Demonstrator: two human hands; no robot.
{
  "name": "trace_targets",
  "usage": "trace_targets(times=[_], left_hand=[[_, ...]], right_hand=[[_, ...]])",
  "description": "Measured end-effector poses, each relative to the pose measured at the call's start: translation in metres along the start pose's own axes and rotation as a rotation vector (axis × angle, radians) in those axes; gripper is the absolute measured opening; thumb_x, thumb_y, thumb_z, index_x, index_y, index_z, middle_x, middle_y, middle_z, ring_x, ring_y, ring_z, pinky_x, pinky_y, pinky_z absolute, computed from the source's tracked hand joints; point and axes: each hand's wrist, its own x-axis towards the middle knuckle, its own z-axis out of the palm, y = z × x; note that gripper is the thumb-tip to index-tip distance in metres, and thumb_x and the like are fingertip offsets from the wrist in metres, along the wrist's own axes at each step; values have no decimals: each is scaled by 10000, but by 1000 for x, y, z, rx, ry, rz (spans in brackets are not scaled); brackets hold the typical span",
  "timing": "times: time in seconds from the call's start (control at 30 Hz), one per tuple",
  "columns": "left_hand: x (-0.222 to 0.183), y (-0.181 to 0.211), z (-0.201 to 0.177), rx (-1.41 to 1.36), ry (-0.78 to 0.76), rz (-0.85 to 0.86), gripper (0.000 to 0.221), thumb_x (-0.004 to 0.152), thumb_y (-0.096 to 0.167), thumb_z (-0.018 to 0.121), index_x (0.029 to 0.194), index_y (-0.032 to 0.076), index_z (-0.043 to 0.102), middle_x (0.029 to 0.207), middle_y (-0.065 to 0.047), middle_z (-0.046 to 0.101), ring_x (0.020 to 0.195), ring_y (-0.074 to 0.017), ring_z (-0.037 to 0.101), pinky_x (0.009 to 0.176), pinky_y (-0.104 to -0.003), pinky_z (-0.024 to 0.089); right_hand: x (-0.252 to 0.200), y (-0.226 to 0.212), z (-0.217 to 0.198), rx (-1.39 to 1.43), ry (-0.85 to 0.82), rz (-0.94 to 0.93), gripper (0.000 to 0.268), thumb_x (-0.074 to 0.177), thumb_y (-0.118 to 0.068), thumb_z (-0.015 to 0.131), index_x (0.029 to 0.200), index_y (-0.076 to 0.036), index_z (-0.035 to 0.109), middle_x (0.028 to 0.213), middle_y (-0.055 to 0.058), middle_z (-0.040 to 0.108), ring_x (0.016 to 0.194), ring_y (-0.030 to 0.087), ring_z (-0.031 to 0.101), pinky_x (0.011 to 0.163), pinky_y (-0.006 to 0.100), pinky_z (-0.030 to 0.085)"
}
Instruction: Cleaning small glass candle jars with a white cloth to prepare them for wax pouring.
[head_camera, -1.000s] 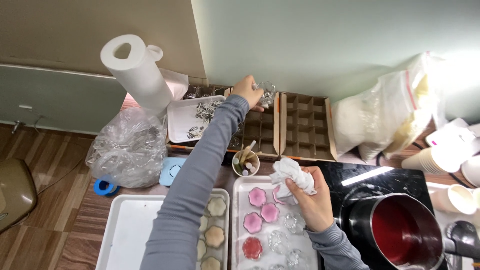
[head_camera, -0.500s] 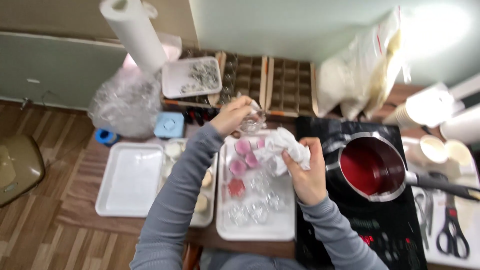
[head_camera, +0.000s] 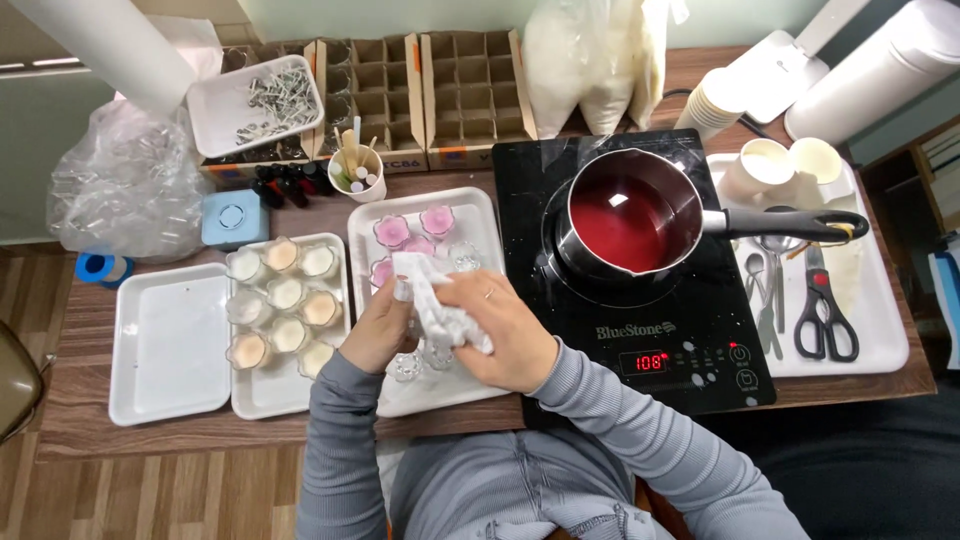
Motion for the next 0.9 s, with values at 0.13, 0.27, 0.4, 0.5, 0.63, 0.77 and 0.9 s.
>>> trace_targets(times=[0.13,0.27,0.4,0.5,0.63,0.77,0.9], left_hand=[[-2,23,23,200,-79,571,464,1166,483,429,1328,51,484,1085,-47,600,946,-114,554,788,-277,499],[-6,41,33,302,61,126,498,1051,530,390,1186,79,552,772,8,561,628,-98,529,548,-264,477],[-1,19,27,128,95,69,507,1077,523,374,1242,94,590,789,-13,517,629,-115,481,534,-252,418],[2,8,21,-195,-4,100,486,1073,463,435,1329,69,561,971,-8,627,793,-102,592,675,-254,558],[1,13,18,-271,-24,19,516,1017,440,394,1371,87,522,1079,1,672,936,-106,675,634,-309,609],[-6,25,12,-371,-39,262,480,1031,248,572,1450,31,481,1181,-60,658,1008,-156,647,753,-308,593],[-11,29,1,-211,89,415,515,975,69,682,1447,-18,496,1217,-128,692,1021,-191,699,865,-320,628]], right_hand=[[-15,19,8,-85,-145,-68,458,767,-150,761,1183,-45,601,1175,131,647,1297,363,542,1156,572,250],[-15,33,9,-73,-177,-75,356,732,-48,701,1083,-77,645,1041,89,659,1137,272,634,1176,565,259],[-10,32,9,-83,-107,-59,317,686,-24,710,999,-64,672,935,61,666,1011,235,660,1151,522,302],[1,22,3,-43,8,-55,309,741,-58,766,1039,-57,684,977,71,672,989,234,651,1071,474,326],[3,29,2,-55,96,-51,357,752,-23,726,1100,-75,670,1044,83,657,1075,251,652,1082,421,368],[22,9,-4,-122,-22,-89,430,812,-132,731,1220,-25,646,1122,123,661,1086,304,639,1090,486,281],[18,28,-4,139,-263,-2,284,1008,-258,647,1178,-30,640,1076,112,655,1060,289,612,1068,393,366]])
